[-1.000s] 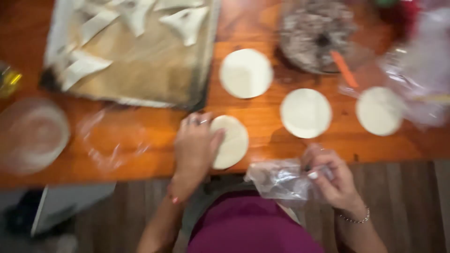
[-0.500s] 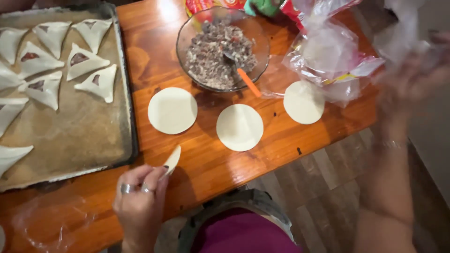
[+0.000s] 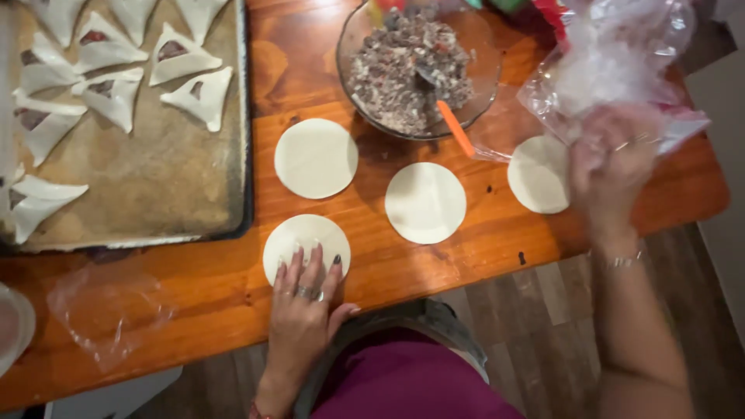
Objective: The person prepares triangular pastries by placing a meat filling onto round dough wrappers, folding them into a triangle shape, and sealing the edges. The finished pastries are placed on a baking sheet.
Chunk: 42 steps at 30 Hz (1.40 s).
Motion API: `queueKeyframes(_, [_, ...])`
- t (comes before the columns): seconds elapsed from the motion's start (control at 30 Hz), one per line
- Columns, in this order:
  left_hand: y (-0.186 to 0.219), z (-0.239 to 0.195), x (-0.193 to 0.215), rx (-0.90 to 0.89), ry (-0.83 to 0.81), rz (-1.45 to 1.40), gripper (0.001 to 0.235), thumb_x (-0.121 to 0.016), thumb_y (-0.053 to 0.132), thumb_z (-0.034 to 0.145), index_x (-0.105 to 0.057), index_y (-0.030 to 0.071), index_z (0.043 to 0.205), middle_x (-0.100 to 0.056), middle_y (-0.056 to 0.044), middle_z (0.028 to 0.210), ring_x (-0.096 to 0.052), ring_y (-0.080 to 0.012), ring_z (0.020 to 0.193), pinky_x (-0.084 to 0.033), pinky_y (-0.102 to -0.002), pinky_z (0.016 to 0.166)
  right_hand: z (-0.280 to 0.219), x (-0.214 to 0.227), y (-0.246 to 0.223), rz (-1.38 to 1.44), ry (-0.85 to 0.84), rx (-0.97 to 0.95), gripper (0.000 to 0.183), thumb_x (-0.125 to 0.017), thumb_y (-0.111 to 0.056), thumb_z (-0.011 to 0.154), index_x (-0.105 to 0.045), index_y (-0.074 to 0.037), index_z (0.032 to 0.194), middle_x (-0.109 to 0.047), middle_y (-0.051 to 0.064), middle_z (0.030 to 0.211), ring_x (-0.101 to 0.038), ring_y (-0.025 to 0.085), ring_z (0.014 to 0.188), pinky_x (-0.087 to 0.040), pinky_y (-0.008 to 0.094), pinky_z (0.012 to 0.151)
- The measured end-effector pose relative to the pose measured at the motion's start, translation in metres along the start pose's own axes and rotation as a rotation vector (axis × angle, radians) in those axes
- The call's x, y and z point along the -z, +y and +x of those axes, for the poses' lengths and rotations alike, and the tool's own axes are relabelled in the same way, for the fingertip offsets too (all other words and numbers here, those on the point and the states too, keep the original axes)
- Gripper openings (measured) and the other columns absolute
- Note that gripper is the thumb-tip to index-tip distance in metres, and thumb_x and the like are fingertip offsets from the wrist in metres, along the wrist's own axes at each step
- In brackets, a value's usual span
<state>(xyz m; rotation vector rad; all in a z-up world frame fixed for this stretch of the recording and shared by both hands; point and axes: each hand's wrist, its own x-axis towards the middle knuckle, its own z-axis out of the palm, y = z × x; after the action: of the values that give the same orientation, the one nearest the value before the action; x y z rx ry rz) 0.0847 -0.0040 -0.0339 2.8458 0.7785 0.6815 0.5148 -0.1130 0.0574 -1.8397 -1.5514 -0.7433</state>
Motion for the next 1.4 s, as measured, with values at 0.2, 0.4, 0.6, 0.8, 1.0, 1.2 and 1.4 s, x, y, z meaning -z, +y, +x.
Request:
queueKeyframes(0.2, [-0.004,-0.014,-0.012,0.023,-0.137,0.079,0.088,-0.038,0.075,0.094,-0.045,0.010,0.152,-0.033,-0.025,0.163,-0.032,-0.0462,0.150,-0.025,-0.062,0.120,-0.048,-0.028,-0.086,0.290,-0.364,0.083,0.035,-0.076,-0.018,0.096,-0.069,-0.003,0.127,-0.065,0.016,0.136,-0.062,0.037,0.119,-0.049,0.048,0.105])
queueKeyframes(0.4, [-0.003,-0.021,0.007,-0.023,-0.166,0.122,0.095,-0.055,0.076,0.087,-0.045,0.008,0.152,-0.034,-0.022,0.163,-0.031,-0.0400,0.152,-0.024,-0.057,0.123,-0.059,-0.036,-0.118,0.310,-0.377,0.021,0.035,-0.076,-0.018,0.096,-0.064,0.000,0.123,-0.070,0.017,0.120,-0.064,0.035,0.107,-0.048,0.044,0.097])
queueKeyframes(0.6, [-0.007,-0.025,0.016,-0.080,-0.211,-0.087,0.093,-0.063,0.070,0.088,-0.045,0.004,0.152,-0.031,-0.023,0.164,-0.028,-0.0456,0.152,-0.028,-0.060,0.119,-0.020,-0.050,-0.099,0.304,-0.261,-0.159,0.060,-0.078,-0.010,0.100,-0.044,0.005,0.147,-0.059,0.019,0.112,-0.060,0.029,0.090,-0.053,0.041,0.079])
queueKeyframes(0.8, [-0.006,-0.022,0.031,-0.142,-0.289,-0.577,0.075,-0.034,0.060,0.103,-0.047,0.002,0.149,-0.044,-0.019,0.159,-0.037,-0.0423,0.149,-0.020,-0.057,0.122,0.043,-0.058,-0.064,-0.037,-0.291,0.091,0.017,-0.078,-0.023,0.116,-0.083,-0.010,0.125,-0.075,0.009,0.091,-0.064,0.021,0.070,-0.047,0.035,0.062])
queueKeyframes(1.0, [-0.015,0.019,0.063,-0.066,-0.152,-0.765,0.044,-0.059,0.034,0.102,-0.062,0.002,0.131,-0.065,-0.014,0.140,-0.057,-0.0374,0.136,-0.043,-0.046,0.114,0.095,-0.068,-0.019,-0.430,-0.321,0.172,0.006,-0.083,-0.029,0.105,-0.084,-0.029,0.110,-0.067,-0.001,0.095,-0.066,0.022,0.072,-0.046,0.036,0.051])
queueKeyframes(1.2, [-0.015,0.076,0.075,-0.143,0.022,-0.523,0.029,-0.074,0.020,0.095,-0.069,0.007,0.120,-0.069,-0.009,0.133,-0.066,-0.0298,0.123,-0.051,-0.042,0.105,0.120,-0.093,-0.010,-0.732,-0.368,0.340,0.023,-0.062,-0.026,0.108,-0.069,-0.044,0.096,-0.065,-0.010,0.098,-0.062,0.022,0.095,-0.037,0.041,0.083])
queueKeyframes(1.4, [-0.027,0.131,0.051,0.014,0.085,-0.396,0.015,-0.064,0.028,0.100,-0.070,0.017,0.109,-0.072,-0.006,0.122,-0.071,-0.0280,0.103,-0.053,-0.042,0.083,0.136,-0.077,-0.004,-0.869,-0.413,0.241,0.014,-0.062,-0.018,0.104,-0.068,-0.030,0.097,-0.059,-0.009,0.091,-0.053,0.022,0.103,-0.030,0.039,0.090])
